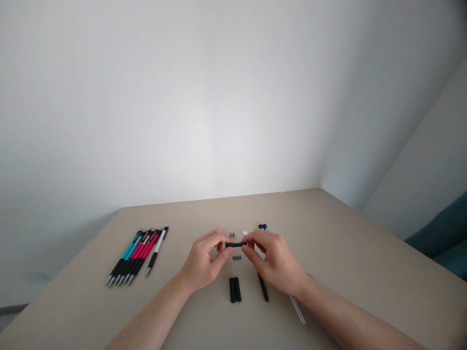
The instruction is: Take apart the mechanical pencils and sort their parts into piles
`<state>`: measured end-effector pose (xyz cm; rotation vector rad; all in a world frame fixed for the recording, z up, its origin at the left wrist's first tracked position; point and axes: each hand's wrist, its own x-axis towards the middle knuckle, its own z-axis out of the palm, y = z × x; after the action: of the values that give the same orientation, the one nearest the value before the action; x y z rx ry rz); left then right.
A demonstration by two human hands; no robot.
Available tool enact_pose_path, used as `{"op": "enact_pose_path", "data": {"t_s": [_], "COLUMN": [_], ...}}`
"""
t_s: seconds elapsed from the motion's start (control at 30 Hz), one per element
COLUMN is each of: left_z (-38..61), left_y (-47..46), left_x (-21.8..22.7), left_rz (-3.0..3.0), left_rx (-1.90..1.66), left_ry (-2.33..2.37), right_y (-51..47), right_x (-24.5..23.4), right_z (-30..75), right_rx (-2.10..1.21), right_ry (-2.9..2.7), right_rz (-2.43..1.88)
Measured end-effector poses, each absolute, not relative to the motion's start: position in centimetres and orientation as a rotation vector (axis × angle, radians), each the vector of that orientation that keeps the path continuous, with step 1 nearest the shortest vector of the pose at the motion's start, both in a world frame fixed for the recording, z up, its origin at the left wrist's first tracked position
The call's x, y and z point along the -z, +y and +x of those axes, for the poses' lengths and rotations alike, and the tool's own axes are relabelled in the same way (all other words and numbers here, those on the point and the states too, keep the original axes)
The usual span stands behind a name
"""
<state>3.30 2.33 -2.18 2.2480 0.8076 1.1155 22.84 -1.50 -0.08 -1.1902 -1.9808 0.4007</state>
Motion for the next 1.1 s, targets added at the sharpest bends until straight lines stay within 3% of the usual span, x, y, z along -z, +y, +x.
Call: {"op": "enact_pose_path", "data": {"t_s": [0.83,1.1], "left_z": [3.29,3.52], "left_y": [2.27,1.91], "left_x": [2.02,1.82], "left_rz": [2.264,2.286], "left_rx": [-1.134,-1.005], "left_ry": [0.774,0.694], "right_y": [-1.69,-1.46], "right_x": [0.15,0.73], "right_z": [22.76,22.26], "right_rx": [-0.53,-0.842], "right_ry": [-1.909,-1.707], "right_rz": [-1.107,-1.098]}}
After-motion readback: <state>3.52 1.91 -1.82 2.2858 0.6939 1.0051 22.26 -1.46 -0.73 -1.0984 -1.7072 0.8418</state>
